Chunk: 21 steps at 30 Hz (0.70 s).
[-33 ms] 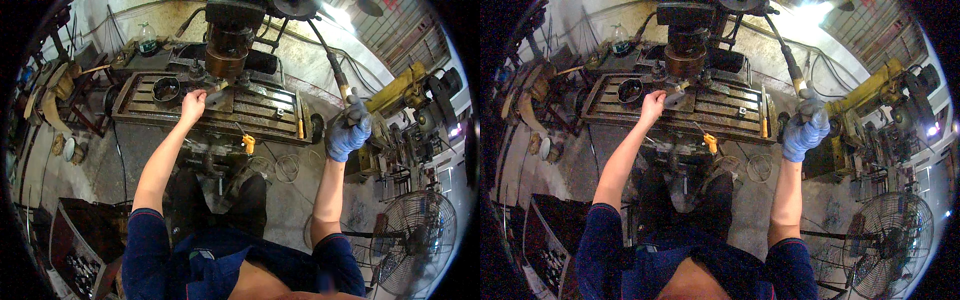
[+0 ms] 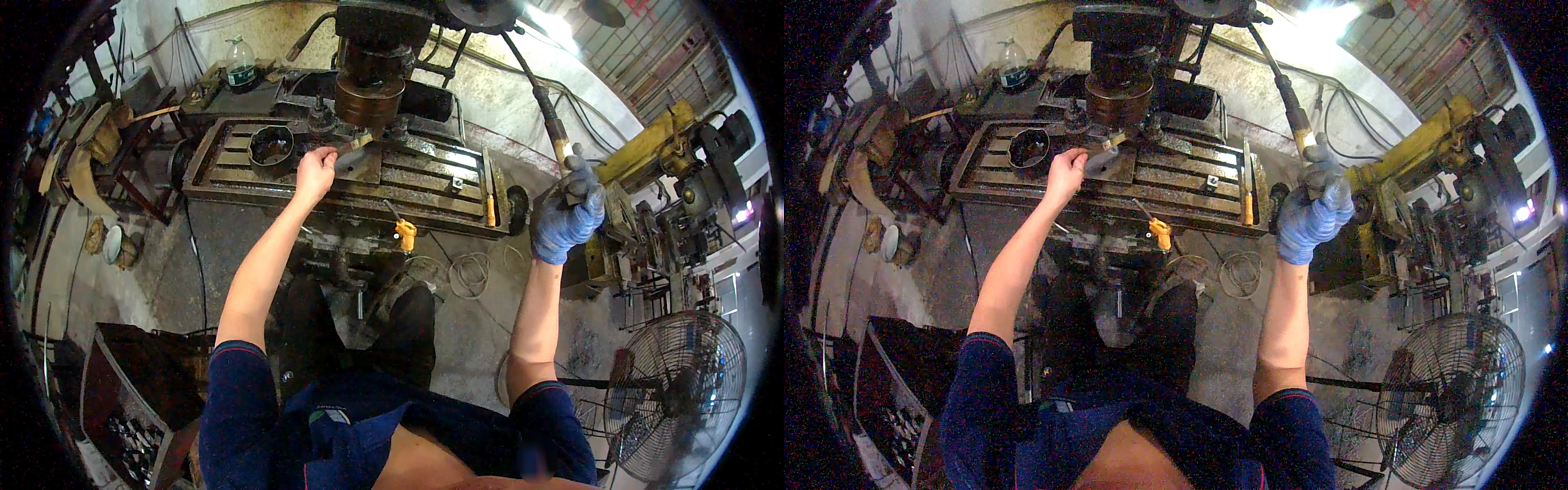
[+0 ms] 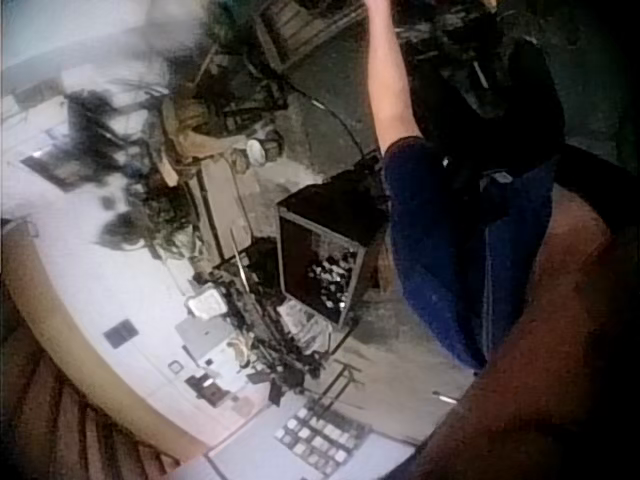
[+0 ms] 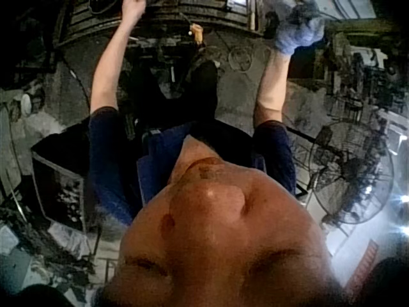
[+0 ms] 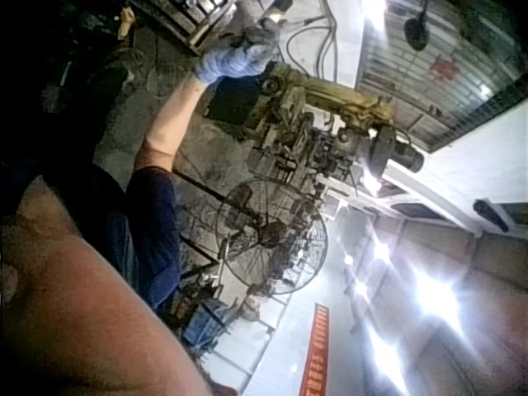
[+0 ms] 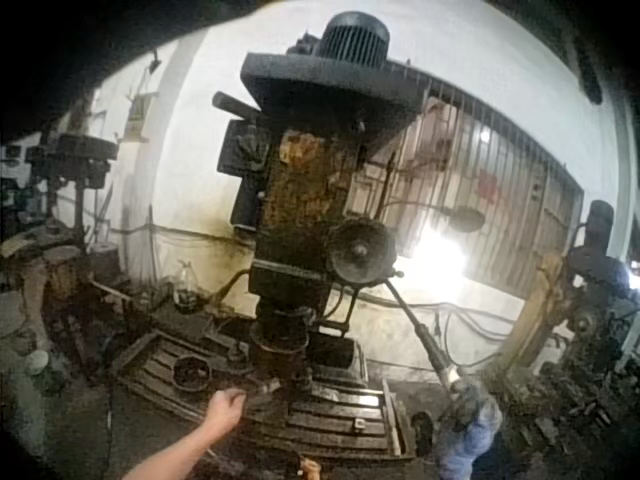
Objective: The person picks up metal parts from a bin and places them onto a milling machine table. They use a handheld screwdriver to adjust or clear small components on the machine work surface.
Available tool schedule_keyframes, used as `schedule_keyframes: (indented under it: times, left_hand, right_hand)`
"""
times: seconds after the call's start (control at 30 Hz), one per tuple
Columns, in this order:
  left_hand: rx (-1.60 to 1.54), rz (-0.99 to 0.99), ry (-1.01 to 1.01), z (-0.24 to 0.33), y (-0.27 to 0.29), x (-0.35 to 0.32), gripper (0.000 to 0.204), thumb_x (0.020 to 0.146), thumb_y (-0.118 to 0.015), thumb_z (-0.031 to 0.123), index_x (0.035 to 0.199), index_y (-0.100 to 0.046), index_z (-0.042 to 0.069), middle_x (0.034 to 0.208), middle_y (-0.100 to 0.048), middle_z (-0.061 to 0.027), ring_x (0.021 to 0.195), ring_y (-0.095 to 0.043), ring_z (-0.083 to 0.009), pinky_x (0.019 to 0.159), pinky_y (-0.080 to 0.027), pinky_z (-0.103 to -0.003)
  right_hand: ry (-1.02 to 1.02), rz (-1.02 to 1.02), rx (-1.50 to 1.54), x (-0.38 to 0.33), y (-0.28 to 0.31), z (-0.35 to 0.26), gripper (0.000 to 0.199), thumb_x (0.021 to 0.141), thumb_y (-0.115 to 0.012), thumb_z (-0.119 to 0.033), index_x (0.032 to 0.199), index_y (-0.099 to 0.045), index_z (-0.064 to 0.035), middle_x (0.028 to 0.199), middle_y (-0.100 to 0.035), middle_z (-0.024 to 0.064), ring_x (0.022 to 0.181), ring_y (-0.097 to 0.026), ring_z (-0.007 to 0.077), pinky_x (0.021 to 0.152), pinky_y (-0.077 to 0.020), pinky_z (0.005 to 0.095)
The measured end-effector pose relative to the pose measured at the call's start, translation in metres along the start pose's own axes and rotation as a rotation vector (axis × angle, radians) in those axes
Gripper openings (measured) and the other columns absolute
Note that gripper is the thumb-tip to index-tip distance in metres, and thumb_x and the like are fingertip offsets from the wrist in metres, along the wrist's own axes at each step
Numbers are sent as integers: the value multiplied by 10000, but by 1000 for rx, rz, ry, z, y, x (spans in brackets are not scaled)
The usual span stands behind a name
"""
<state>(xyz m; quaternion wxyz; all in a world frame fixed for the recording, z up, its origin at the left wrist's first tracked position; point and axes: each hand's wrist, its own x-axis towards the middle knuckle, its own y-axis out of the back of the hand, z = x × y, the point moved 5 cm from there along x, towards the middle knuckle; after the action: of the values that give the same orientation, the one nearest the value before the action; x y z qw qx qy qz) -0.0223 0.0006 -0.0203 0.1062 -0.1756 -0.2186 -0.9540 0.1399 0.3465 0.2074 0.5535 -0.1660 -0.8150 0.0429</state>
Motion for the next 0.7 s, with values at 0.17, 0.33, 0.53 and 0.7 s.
schedule_keyframes:
  times: [0.17,0.33,0.53,0.7]
  left_hand:
    - [35,-9,112,13,9,-7,246,824,-529,209,958,-627,27,822,-627,-190,805,-618,-315,705,-469,-365]
    - [105,35,36,26,17,-16,236,823,-532,203,954,-627,30,834,-626,-190,815,-613,-325,709,-470,-368]
    - [133,-20,7,28,20,-19,221,826,-531,184,951,-623,27,846,-628,-182,811,-614,-321,707,-475,-367]
    - [127,-59,-49,36,24,-21,222,832,-525,176,960,-618,21,807,-627,-178,763,-620,-308,676,-474,-358]
  right_hand:
    - [-46,24,-15,-8,7,4,382,826,-531,-344,636,-509,-13,708,-547,121,793,-522,233,898,-359,417]
    - [-76,12,7,-11,8,5,355,826,-535,-319,636,-521,-20,695,-529,86,812,-525,234,937,-330,447]
    - [4,-38,18,-2,9,4,392,782,-583,-348,657,-552,23,777,-595,164,793,-536,235,764,-410,342]
    - [-9,-35,-51,4,10,-5,414,805,-558,-343,666,-546,47,839,-614,177,676,-516,160,926,-379,417]
